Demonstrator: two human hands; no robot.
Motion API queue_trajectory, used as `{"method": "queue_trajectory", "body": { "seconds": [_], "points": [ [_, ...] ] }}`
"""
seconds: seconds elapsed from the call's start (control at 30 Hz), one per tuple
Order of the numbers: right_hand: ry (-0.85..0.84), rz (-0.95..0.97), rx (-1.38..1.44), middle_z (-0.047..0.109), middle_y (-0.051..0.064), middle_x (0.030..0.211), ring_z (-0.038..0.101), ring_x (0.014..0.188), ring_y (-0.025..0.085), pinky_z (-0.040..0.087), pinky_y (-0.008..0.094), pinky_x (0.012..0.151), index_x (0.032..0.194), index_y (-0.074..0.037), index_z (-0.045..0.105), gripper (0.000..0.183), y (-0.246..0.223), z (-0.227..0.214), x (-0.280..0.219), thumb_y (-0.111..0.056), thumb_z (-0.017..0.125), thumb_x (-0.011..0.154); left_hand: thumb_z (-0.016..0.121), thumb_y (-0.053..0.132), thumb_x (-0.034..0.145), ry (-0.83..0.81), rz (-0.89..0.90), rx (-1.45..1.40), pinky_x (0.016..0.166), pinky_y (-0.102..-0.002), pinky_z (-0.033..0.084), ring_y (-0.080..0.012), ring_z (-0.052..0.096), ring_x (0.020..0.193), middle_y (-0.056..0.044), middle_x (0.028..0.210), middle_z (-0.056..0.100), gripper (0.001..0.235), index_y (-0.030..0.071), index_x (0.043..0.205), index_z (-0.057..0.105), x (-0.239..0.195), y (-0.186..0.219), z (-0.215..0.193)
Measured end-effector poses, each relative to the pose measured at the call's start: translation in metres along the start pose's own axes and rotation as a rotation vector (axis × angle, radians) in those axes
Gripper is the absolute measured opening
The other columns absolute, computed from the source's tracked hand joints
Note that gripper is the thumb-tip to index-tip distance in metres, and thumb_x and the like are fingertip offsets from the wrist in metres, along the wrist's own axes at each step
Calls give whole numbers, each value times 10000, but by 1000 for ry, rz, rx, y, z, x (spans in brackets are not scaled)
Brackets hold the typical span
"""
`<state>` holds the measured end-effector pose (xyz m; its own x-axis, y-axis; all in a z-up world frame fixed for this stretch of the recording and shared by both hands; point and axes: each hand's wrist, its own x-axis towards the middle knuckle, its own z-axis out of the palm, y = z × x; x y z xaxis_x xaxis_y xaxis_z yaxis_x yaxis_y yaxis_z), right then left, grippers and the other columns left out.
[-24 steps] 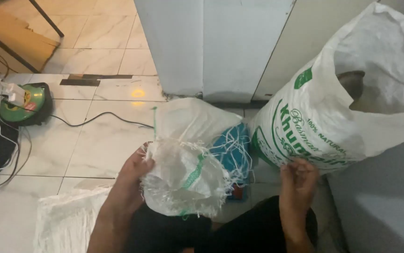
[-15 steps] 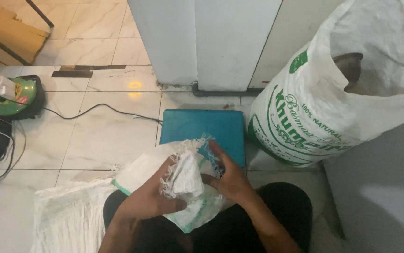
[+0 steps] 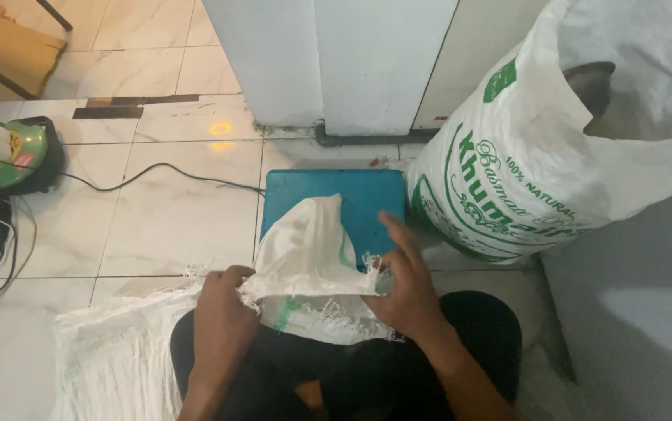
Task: Scooping rice from a large sack into a smaller bag on a digital scale to reach a specific weight.
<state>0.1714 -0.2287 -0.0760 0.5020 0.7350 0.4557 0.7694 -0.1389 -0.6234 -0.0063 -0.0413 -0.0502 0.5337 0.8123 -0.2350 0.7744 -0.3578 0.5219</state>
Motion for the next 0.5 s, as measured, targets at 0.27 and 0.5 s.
{"method": "queue_trajectory", "body": {
  "seconds": [0.27, 0.5],
  "points": [
    [7, 630, 70, 657, 73, 973, 644, 822, 195, 537, 314, 669, 1144, -175, 664, 444, 12, 0, -12, -177, 816, 727, 639, 85, 699, -347, -115, -111, 810, -309, 522, -175, 733, 951, -34, 991, 794, 324, 130, 982, 788, -7, -27, 18],
    [-211, 1179, 1265, 713, 184, 1048, 676, 891, 318, 548, 398, 709, 1056, 11, 721, 452, 76, -13, -32, 179, 717, 636, 711, -55, 811, -427, -568, -581, 632, -310, 627, -247, 701, 758, -185, 876, 750, 137, -112, 910, 786, -10, -14, 21]
  ]
}}
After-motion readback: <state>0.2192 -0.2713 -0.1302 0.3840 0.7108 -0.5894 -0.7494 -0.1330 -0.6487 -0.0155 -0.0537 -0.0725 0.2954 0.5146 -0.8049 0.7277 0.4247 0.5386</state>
